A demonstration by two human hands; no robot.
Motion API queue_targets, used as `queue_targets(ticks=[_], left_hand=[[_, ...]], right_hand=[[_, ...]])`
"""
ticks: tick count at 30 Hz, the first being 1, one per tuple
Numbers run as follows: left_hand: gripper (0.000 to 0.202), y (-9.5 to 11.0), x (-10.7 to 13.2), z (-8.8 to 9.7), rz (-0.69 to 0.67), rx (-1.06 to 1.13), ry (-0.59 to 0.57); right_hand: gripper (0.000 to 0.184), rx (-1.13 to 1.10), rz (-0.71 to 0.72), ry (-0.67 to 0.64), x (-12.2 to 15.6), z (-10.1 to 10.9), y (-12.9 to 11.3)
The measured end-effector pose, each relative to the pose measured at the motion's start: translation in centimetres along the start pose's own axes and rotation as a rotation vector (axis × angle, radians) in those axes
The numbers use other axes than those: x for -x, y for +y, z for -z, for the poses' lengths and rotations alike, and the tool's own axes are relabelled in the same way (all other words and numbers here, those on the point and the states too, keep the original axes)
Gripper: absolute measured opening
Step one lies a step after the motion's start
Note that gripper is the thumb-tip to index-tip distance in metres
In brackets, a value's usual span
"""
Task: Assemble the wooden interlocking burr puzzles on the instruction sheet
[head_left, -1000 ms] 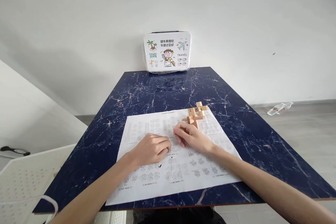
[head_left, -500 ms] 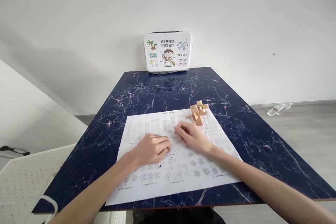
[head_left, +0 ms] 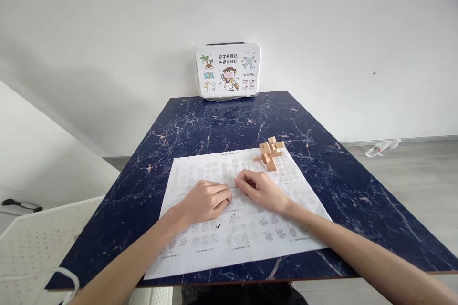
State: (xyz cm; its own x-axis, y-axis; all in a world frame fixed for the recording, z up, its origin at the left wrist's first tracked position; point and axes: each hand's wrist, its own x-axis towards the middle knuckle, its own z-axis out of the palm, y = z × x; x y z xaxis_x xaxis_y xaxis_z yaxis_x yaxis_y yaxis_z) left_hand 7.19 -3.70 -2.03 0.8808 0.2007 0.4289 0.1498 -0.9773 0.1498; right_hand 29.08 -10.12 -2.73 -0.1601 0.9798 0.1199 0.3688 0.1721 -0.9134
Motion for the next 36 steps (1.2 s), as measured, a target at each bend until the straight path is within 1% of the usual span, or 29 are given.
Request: queue_targets(ticks=[10, 22, 27, 36], left_hand=[[0.032, -0.01, -0.04, 0.02, 0.003, 0.008, 0.010], [0.032, -0.11, 0.02, 0.08, 0.000, -0.023, -0.016], [0.031, -0.21, 0.11, -0.08, -0.003, -0.018, -0.002], [0.033, -0.10, 0.02, 0.12, -0.012, -0.031, -0.001]], right_hand=[[0.036, 0.002, 0.004, 0.001, 0.01, -0.02, 0.22], [0.034, 0.002, -0.004, -0.005, 0.02, 0.07, 0.01], [0.035, -0.026, -0.009, 0.003, 0.05, 0.10, 0.08], [0.033, -0.002, -0.029, -0.003, 0.02, 0.18, -0.24]])
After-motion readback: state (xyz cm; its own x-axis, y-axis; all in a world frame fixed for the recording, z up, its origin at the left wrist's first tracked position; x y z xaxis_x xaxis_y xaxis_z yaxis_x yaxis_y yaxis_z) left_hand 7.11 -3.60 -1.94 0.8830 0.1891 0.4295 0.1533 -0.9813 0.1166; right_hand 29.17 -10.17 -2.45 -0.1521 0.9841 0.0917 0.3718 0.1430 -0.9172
